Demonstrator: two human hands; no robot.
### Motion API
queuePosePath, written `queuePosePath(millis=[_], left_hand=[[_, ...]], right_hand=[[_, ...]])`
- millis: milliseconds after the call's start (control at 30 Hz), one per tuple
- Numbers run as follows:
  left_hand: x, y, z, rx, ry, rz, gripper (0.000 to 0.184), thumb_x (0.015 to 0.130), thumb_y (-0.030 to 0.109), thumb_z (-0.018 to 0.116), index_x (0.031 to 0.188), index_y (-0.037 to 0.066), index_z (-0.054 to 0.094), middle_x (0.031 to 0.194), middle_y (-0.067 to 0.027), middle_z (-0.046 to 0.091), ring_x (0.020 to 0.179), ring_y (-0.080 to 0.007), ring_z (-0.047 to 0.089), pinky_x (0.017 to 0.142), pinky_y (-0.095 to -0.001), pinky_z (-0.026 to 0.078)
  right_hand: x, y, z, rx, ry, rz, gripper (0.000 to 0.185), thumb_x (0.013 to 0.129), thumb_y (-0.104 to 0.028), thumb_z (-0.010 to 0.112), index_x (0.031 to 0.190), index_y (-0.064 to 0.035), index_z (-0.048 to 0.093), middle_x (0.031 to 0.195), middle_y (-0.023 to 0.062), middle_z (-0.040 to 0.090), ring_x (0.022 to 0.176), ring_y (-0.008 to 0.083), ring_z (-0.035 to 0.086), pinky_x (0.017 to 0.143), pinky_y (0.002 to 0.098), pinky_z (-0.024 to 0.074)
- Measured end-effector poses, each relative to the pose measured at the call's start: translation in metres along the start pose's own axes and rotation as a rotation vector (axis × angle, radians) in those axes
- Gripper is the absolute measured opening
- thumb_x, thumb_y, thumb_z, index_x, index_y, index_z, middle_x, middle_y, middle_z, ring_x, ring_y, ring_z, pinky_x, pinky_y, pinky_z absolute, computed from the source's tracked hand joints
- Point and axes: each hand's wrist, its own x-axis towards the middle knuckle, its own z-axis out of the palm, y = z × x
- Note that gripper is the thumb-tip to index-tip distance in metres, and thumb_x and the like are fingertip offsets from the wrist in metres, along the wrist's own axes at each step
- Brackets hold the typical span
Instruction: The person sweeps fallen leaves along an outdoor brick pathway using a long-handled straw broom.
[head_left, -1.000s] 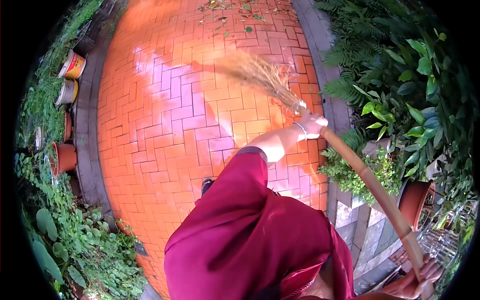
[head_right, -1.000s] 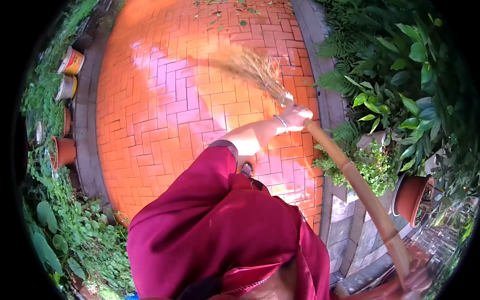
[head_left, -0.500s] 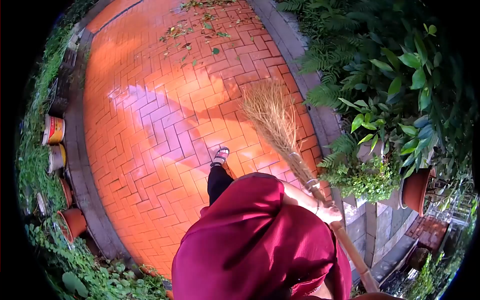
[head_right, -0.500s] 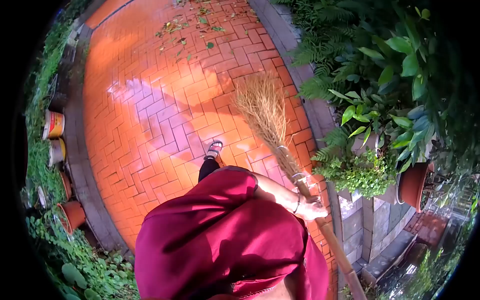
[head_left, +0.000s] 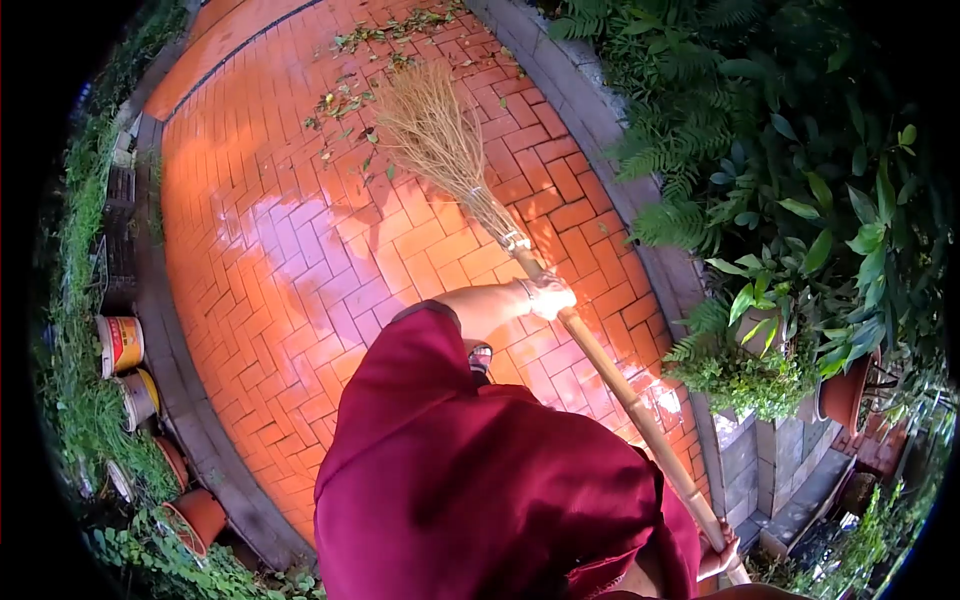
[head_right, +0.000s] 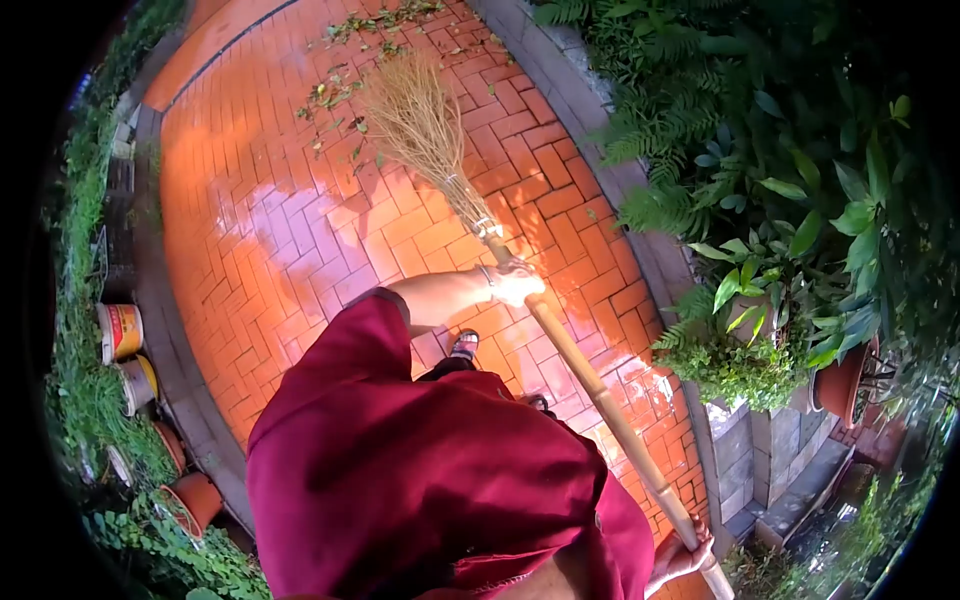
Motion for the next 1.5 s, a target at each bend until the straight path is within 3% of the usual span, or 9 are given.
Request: queuePosePath(millis=[267,367,567,767,800,867,933,1267,1500], left_hand=[[0.109,0.070,-0.015,-0.132,0.219,0.238,0.020,0.048,0.008,0.059,0.065,0.010,0.051,0.064,-0.0039,0.053,0.069,-0.0212,0.055,0.066,-0.0373,0.038],[0.103,-0.001,-0.017,-0.105,-0.062,0.095,0.026,0.054,0.016,0.063,0.078,0.011,0.055,0.078,-0.0042,0.057,0.081,-0.0207,0.056,0.073,-0.0380,0.038],[0.030,-0.135,-0.094,0.023,0.178,-0.326,0.028,0.057,0.021,0.065,0.083,0.014,0.057,0.079,-0.0021,0.056,0.083,-0.0186,0.054,0.075,-0.0347,0.035],[-0.004,-0.105,-0.144,-0.002,0.703,-0.411,0.017,0.058,0.013,0.058,0.074,0.012,0.051,0.070,-0.0033,0.051,0.075,-0.0194,0.050,0.070,-0.0355,0.031],[-0.006,-0.096,-0.147,0.006,0.698,-0.425,0.017,0.058,0.013,0.058,0.074,0.012,0.051,0.069,-0.0029,0.051,0.074,-0.0192,0.050,0.070,-0.0355,0.031],[-0.012,-0.080,-0.149,-0.033,0.680,-0.429,0.017,0.057,0.011,0.057,0.072,0.012,0.050,0.067,-0.0017,0.050,0.072,-0.0184,0.051,0.069,-0.0353,0.032],[-0.014,-0.082,-0.145,-0.163,0.605,-0.347,0.016,0.057,0.013,0.057,0.071,0.014,0.050,0.067,-0.0009,0.050,0.071,-0.0181,0.052,0.066,-0.0351,0.033],[0.055,-0.318,-0.213,-0.062,0.419,-0.421,0.012,0.063,0.023,0.055,0.074,0.017,0.055,0.070,-0.0017,0.057,0.070,-0.0203,0.054,0.066,-0.0414,0.030],[-0.007,-0.364,-0.306,0.089,0.931,-0.467,0.019,0.056,0.026,0.064,0.071,0.017,0.054,0.074,-0.0004,0.054,0.080,-0.0186,0.052,0.072,-0.0355,0.032]], right_hand=[[0.048,-0.014,0.020,-0.069,0.040,-0.137,0.018,0.082,-0.011,0.048,0.067,-0.0006,0.049,0.066,0.0092,0.050,0.073,0.0233,0.049,0.083,0.0380,0.0375],[0.092,0.013,0.056,-0.078,0.003,-0.139,0.018,0.082,-0.011,0.049,0.067,-0.0007,0.048,0.065,0.0087,0.049,0.073,0.0230,0.049,0.082,0.0380,0.0372],[0.147,0.090,0.203,0.138,-0.292,0.111,0.017,0.082,-0.012,0.049,0.067,-0.0030,0.047,0.066,0.0047,0.043,0.071,0.0198,0.042,0.083,0.0383,0.0313],[0.232,0.020,0.292,0.025,-0.532,-0.039,0.015,0.070,-0.013,0.055,0.069,-0.0088,0.041,0.060,0.0001,0.037,0.058,0.0145,0.037,0.058,0.0299,0.0324],[0.225,0.019,0.330,0.166,-0.374,-0.227,0.013,0.070,-0.015,0.052,0.063,-0.0104,0.042,0.056,-0.0004,0.039,0.052,0.0142,0.038,0.048,0.0295,0.0351],[0.246,0.003,0.372,0.060,-0.760,-0.328,0.013,0.071,-0.017,0.052,0.064,-0.0102,0.042,0.055,-0.0003,0.037,0.049,0.0133,0.036,0.045,0.0278,0.0344],[0.254,0.002,0.416,-0.037,-0.527,-0.387,0.016,0.074,-0.020,0.051,0.065,-0.0093,0.043,0.054,0.0000,0.035,0.047,0.0126,0.034,0.045,0.0277,0.0343],[0.128,0.124,0.579,-0.127,-0.988,-0.268,0.016,0.067,-0.002,0.056,0.071,-0.0089,0.042,0.059,0.0015,0.033,0.059,0.0153,0.036,0.058,0.0322,0.0320],[0.141,0.140,0.592,0.214,-1.013,-0.254,0.021,0.061,0.001,0.053,0.068,-0.0093,0.036,0.057,0.0006,0.030,0.053,0.0140,0.033,0.054,0.0258,0.0314]])
